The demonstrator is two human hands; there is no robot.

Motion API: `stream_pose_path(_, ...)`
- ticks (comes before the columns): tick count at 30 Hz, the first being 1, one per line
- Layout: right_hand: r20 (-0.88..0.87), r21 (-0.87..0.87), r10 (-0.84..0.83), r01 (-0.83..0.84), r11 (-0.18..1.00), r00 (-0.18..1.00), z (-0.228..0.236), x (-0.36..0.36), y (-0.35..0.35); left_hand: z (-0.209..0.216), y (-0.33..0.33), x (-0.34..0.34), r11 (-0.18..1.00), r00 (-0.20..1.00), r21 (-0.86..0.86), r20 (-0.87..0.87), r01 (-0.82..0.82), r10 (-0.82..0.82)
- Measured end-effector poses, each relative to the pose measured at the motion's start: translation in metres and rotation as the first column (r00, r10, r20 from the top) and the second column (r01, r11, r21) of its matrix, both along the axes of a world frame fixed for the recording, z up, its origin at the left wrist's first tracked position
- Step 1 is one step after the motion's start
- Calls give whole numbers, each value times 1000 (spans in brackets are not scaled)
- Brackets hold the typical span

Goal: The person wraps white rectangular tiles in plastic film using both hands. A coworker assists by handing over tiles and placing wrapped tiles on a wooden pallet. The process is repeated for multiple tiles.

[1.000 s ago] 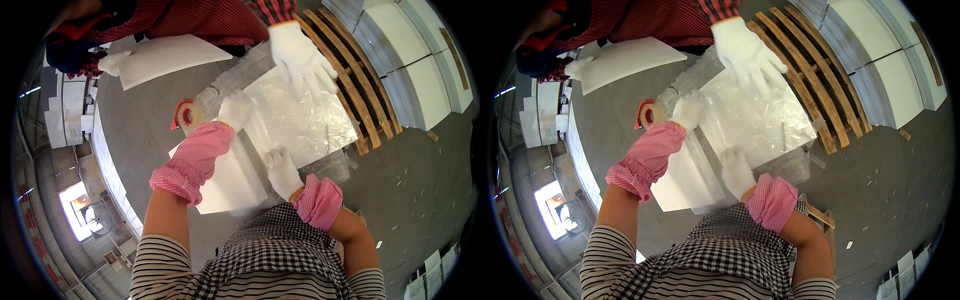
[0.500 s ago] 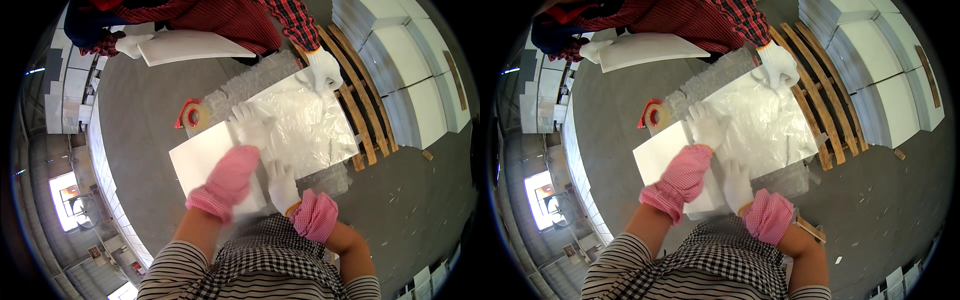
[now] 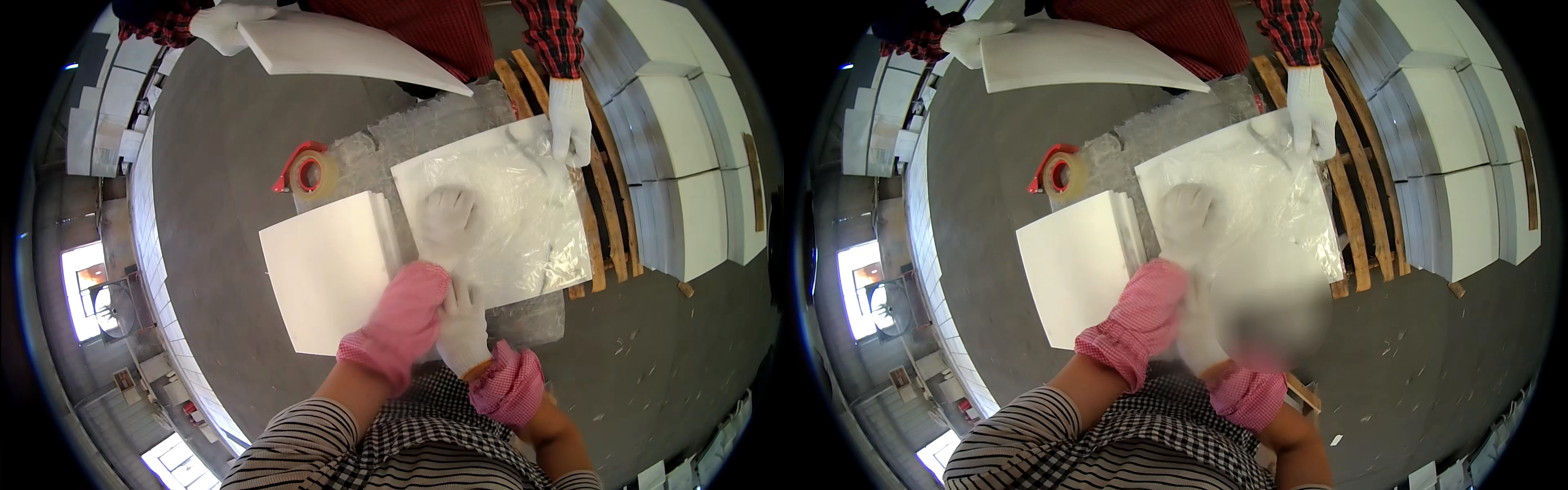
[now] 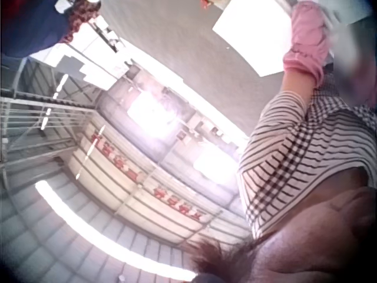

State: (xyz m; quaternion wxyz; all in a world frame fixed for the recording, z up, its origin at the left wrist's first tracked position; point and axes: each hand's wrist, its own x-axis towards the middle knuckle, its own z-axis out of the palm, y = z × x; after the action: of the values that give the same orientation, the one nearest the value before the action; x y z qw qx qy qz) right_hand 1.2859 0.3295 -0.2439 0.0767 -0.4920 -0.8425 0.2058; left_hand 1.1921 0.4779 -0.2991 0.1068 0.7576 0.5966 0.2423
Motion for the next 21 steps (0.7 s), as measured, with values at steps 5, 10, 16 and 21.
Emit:
stream_pose_path(5, -168, -201, -182, 147, 968, 969, 26, 40, 34, 25, 11, 7, 993, 991, -3, -58, -120, 119)
stream_pose_path(10, -189, 76, -234, 252, 965, 954, 51, 53, 142, 26, 5, 3, 990, 981, -14, -140, -139, 136)
stream_pose_path(16, -252, 121, 97, -68, 990, 963, -28, 36, 224, 30, 5, 3, 976, 927, -105, -344, -192, 146)
stream_pose_path(21, -143, 256, -2, 38, 966, 990, -38, 50, 235, 34, 6, 10, 888, 953, -352, -175, -295, 248)
